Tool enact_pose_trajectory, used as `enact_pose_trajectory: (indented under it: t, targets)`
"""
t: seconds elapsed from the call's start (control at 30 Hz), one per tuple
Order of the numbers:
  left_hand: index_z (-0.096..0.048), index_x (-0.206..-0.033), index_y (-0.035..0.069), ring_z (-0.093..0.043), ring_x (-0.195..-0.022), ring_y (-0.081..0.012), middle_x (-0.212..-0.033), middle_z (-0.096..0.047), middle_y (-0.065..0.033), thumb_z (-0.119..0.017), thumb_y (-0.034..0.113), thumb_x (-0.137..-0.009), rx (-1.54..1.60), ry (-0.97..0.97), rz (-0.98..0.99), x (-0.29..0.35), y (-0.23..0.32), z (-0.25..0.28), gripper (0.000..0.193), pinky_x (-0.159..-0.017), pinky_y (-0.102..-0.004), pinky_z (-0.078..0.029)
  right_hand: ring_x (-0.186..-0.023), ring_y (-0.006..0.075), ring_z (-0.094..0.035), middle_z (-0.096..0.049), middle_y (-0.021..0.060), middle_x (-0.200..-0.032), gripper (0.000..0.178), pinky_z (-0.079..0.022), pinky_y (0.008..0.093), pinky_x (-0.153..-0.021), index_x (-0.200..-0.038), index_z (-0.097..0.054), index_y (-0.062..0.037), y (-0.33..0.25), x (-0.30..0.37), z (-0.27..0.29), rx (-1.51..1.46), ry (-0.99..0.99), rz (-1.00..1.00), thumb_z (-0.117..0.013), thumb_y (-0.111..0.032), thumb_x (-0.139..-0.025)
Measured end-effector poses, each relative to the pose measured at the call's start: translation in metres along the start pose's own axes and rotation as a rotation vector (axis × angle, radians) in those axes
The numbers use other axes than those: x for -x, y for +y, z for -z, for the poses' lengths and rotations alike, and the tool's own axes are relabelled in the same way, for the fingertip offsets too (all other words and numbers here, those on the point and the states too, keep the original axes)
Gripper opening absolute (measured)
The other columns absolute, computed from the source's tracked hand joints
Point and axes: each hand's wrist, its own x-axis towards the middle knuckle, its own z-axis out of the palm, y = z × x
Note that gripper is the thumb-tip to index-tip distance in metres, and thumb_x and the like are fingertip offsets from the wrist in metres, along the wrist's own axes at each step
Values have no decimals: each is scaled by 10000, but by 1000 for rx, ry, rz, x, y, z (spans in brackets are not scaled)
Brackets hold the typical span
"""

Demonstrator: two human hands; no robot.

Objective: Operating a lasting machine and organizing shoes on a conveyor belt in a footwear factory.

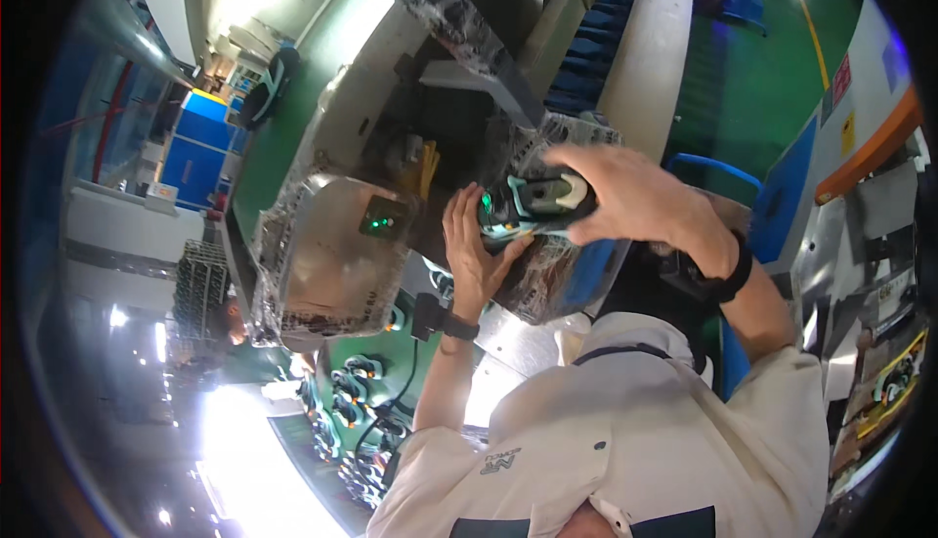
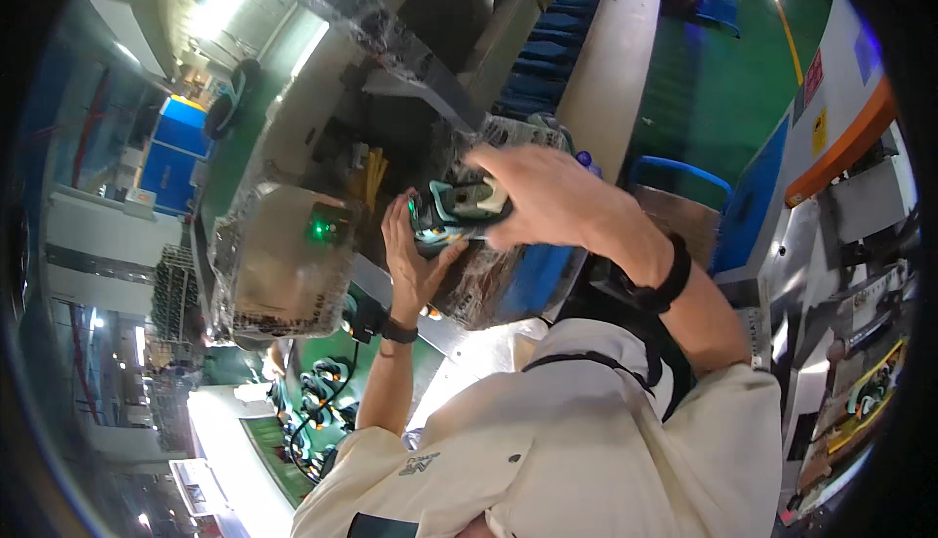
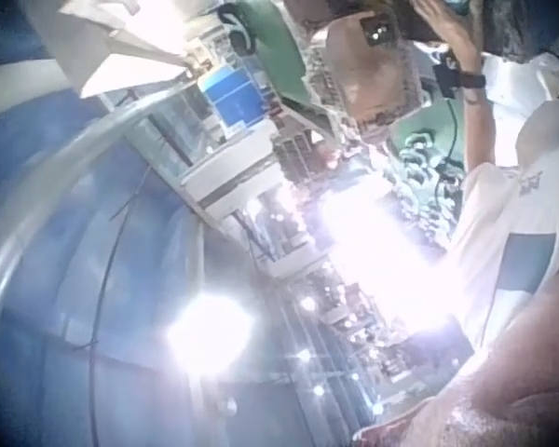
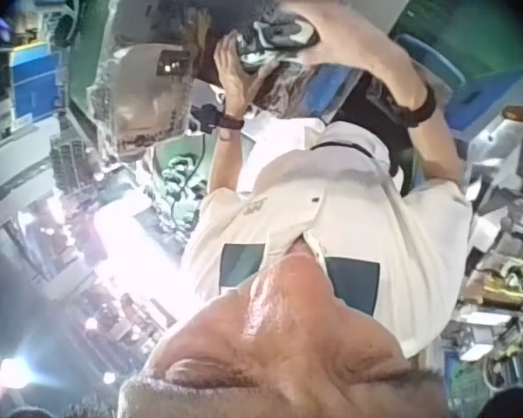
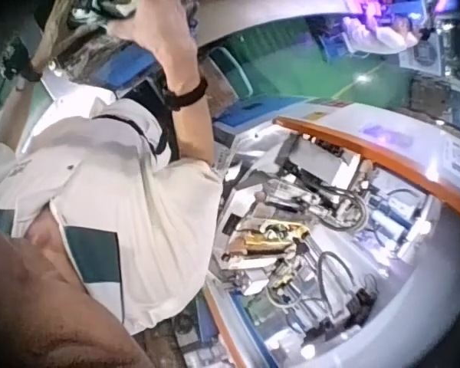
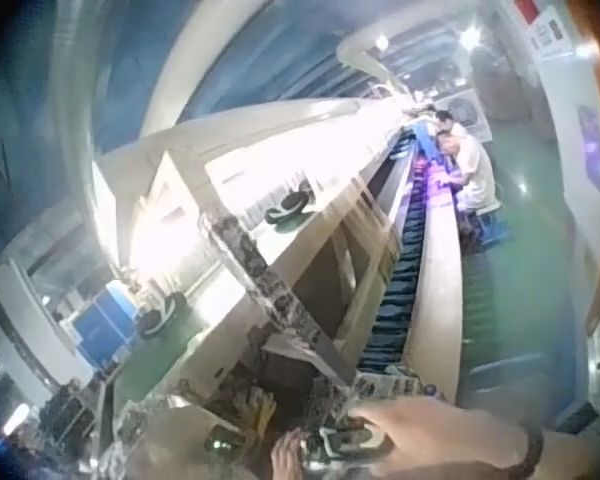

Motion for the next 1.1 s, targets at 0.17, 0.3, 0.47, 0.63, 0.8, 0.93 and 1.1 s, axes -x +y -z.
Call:
enact_pose_trajectory:
  t: [0.17,0.3,0.47,0.63,0.8,0.93,1.1]
  targets:
    - [-464,-1333,-23,-437,-1263,-426,-1354,-501,-203,-838,327,-689,125,56,-16,2,-9,-3,822,-1064,-495,-363,-957,376,-642,-675,183,-972,633,-506,434,-836,-1215,-541,-54,-34,-62,-28,410,-348,26,-770,-141,-632]
    - [-495,-1309,-32,-446,-1251,-423,-1326,-519,-206,-842,296,-688,151,113,-10,4,-19,-5,783,-1052,-493,-368,-900,372,-651,-672,181,-860,575,-507,440,-797,-1149,-587,-86,-23,-66,-40,336,-284,6,-775,-197,-617]
    - [-478,-1332,-21,-392,-1316,-418,-1385,-476,-205,-801,193,-749,246,145,5,10,-33,-7,700,-1094,-495,-321,-881,372,-674,-695,168,-893,582,-528,452,-814,-1155,-618,-92,-23,-67,-52,423,-120,-72,-786,-258,-623]
    - [-408,-1383,-52,-389,-1331,-429,-1419,-406,-306,-764,224,-818,523,237,162,12,-39,-11,723,-1114,-472,-295,-861,401,-666,-678,233,-898,555,-520,448,-760,-1139,-552,-21,-28,-71,-54,347,59,-154,-793,-305,-727]
    - [-368,-1404,-101,-383,-1361,-347,-1433,-415,-284,-715,202,-878,665,176,250,12,-28,-16,699,-1126,-419,-287,-844,363,-682,-682,215,-915,491,-526,438,-747,-1132,-572,-91,-23,-41,-51,260,406,-129,-781,-287,-733]
    - [-433,-1372,-93,-486,-1264,-276,-1405,-483,-214,-616,215,-960,543,85,194,16,-18,-12,546,-1063,-366,-370,-921,370,-648,-661,142,-1041,582,-520,438,-779,-1181,-567,-140,-10,3,-72,232,765,56,-798,-326,-679]
    - [-340,-1447,-61,-465,-1297,-293,-1438,-439,-216,-486,348,-1018,1015,-23,252,55,71,-7,610,-1099,-392,-345,-1131,174,-547,-604,105,-1192,731,-411,303,-1008,-1265,-534,4,-51,152,-86,-533,962,-339,-838,-121,-612]
